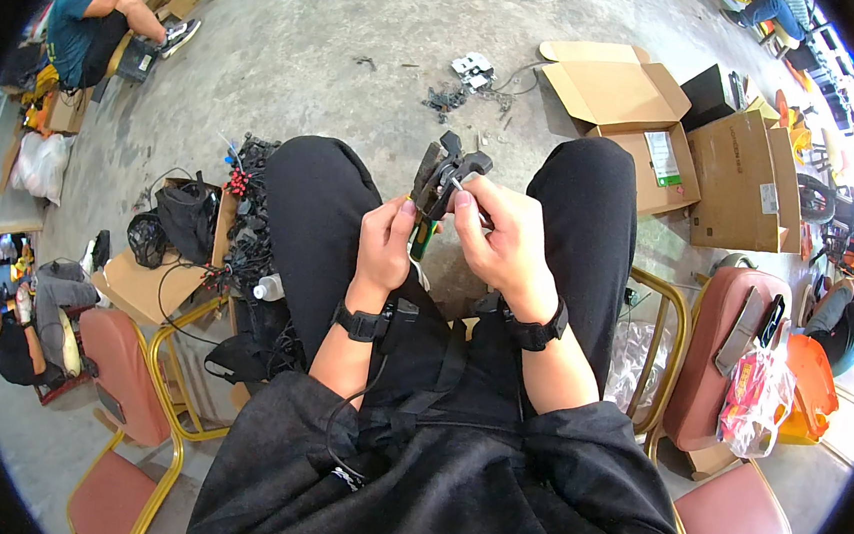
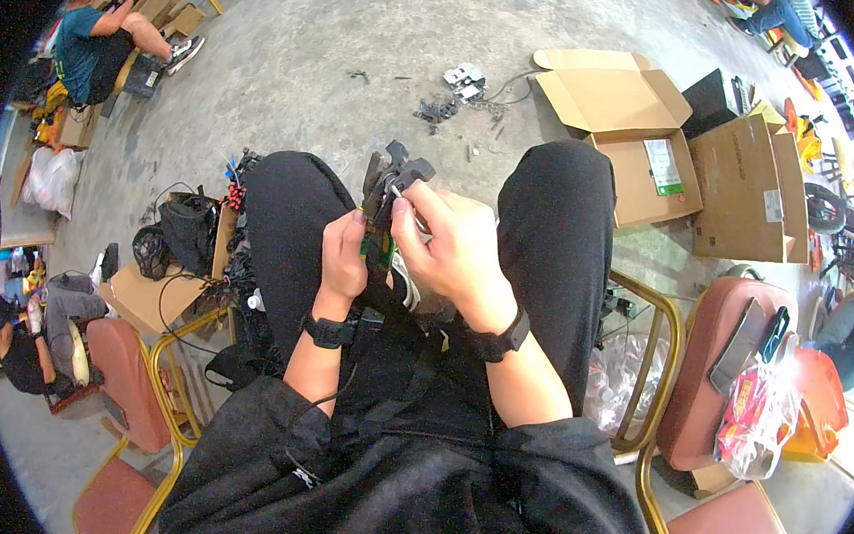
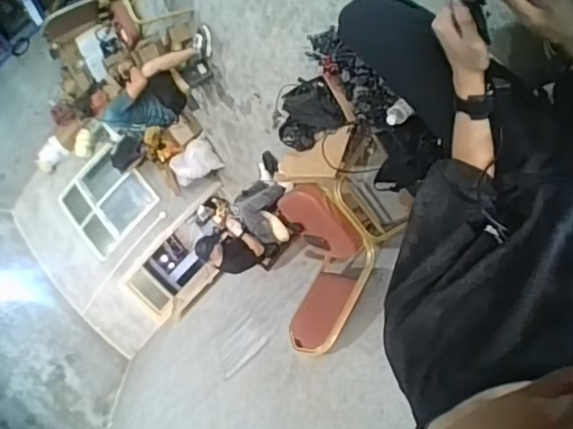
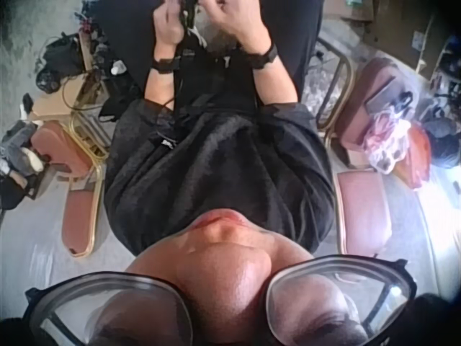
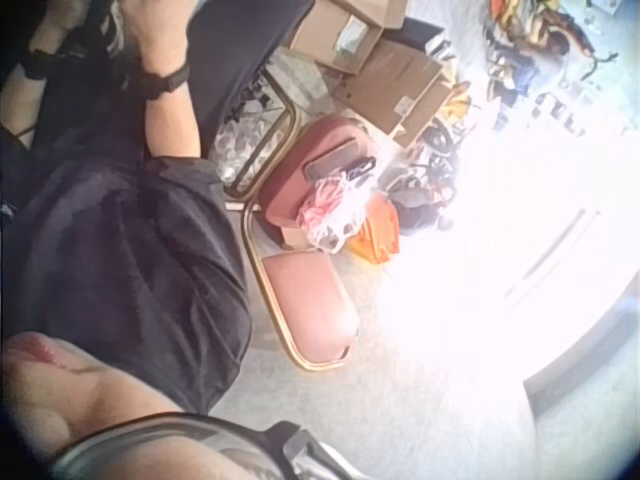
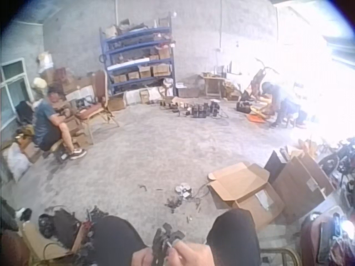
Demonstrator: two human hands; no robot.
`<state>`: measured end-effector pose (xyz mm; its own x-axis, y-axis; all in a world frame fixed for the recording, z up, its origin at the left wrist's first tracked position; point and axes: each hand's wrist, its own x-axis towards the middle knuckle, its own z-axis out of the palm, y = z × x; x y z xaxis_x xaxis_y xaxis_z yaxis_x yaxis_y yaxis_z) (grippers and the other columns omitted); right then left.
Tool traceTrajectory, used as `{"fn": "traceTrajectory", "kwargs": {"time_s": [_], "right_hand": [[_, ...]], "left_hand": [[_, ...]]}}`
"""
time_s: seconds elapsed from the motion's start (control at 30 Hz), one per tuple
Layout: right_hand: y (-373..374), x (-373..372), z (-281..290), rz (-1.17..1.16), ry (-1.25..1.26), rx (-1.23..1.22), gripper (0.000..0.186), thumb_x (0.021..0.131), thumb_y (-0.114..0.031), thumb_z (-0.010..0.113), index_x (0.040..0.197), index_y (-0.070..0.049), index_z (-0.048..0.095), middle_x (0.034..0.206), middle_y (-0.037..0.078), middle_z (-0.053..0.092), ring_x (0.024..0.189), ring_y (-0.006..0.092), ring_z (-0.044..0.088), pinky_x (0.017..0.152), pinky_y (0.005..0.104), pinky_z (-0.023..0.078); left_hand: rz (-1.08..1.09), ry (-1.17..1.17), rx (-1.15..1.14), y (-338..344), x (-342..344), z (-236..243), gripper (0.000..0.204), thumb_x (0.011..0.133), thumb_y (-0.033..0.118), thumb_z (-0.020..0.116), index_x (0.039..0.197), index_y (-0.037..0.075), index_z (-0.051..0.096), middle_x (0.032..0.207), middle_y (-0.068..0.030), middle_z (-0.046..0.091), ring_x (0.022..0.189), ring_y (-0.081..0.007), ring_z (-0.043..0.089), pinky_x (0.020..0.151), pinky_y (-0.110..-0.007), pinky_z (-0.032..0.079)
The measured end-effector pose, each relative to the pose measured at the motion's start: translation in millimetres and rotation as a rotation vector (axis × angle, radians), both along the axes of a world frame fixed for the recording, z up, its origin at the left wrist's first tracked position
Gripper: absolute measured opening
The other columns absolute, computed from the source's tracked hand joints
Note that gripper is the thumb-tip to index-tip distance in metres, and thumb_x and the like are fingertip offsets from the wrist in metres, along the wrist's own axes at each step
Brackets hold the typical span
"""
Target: The person disassembles a brake lever by hand, removes a screw with a hex key, and picks up a small part from the floor. They then reassemble the lever components, using pliers to hold the assembly while tightening a screw with the hex key.
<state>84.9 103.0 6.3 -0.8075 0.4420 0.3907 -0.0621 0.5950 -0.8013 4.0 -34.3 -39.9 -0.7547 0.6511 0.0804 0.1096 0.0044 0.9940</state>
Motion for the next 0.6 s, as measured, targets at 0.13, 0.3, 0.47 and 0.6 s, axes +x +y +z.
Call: {"fn": "traceTrajectory", "kwargs": {"time_s": [0.13, 0.3, 0.47, 0.6], "right_hand": [[1.9, -0.2, 0.9, -0.006, 0.033, 0.045, 0.010, 0.078, -0.012, 0.061, 0.072, -0.006, 0.055, 0.057, 0.010, 0.053, 0.051, 0.0278, 0.055, 0.048, 0.0365, 0.042], [1.9, -2.6, -1.4, -0.025, 0.065, 0.172, 0.007, 0.078, -0.005, 0.058, 0.071, -0.003, 0.058, 0.053, 0.009, 0.049, 0.045, 0.0225, 0.050, 0.045, 0.0315, 0.038], [1.8, -3.9, -4.9, -0.066, 0.078, 0.155, 0.010, 0.074, -0.011, 0.063, 0.070, -0.006, 0.056, 0.054, 0.008, 0.051, 0.049, 0.0260, 0.054, 0.048, 0.0355, 0.042], [3.7, -1.6, -2.4, -0.059, 0.066, 0.159, 0.008, 0.074, -0.011, 0.063, 0.070, -0.007, 0.057, 0.053, 0.008, 0.051, 0.048, 0.0252, 0.053, 0.047, 0.0348, 0.042]], "left_hand": [[-0.009, 0.000, -0.028, -1.6, -1.1, 0.6, 0.036, 0.097, 0.021, 0.038, 0.090, -0.003, 0.064, 0.074, -0.0080, 0.065, 0.065, -0.0124, 0.059, 0.061, -0.026, 0.045], [-0.021, -0.082, 0.018, -0.3, 1.3, 1.5, 0.038, 0.097, 0.022, 0.037, 0.092, -0.005, 0.064, 0.078, -0.0088, 0.066, 0.068, -0.0137, 0.061, 0.064, -0.027, 0.047], [-0.022, -0.113, 0.060, 0.4, 1.4, 2.4, 0.039, 0.097, 0.022, 0.037, 0.092, -0.005, 0.064, 0.078, -0.0090, 0.066, 0.069, -0.0144, 0.061, 0.065, -0.027, 0.047], [-0.071, -0.075, 0.028, -1.0, -0.5, 1.2, 0.039, 0.097, 0.023, 0.037, 0.091, -0.005, 0.064, 0.078, -0.0091, 0.066, 0.070, -0.0145, 0.062, 0.065, -0.027, 0.047]]}}
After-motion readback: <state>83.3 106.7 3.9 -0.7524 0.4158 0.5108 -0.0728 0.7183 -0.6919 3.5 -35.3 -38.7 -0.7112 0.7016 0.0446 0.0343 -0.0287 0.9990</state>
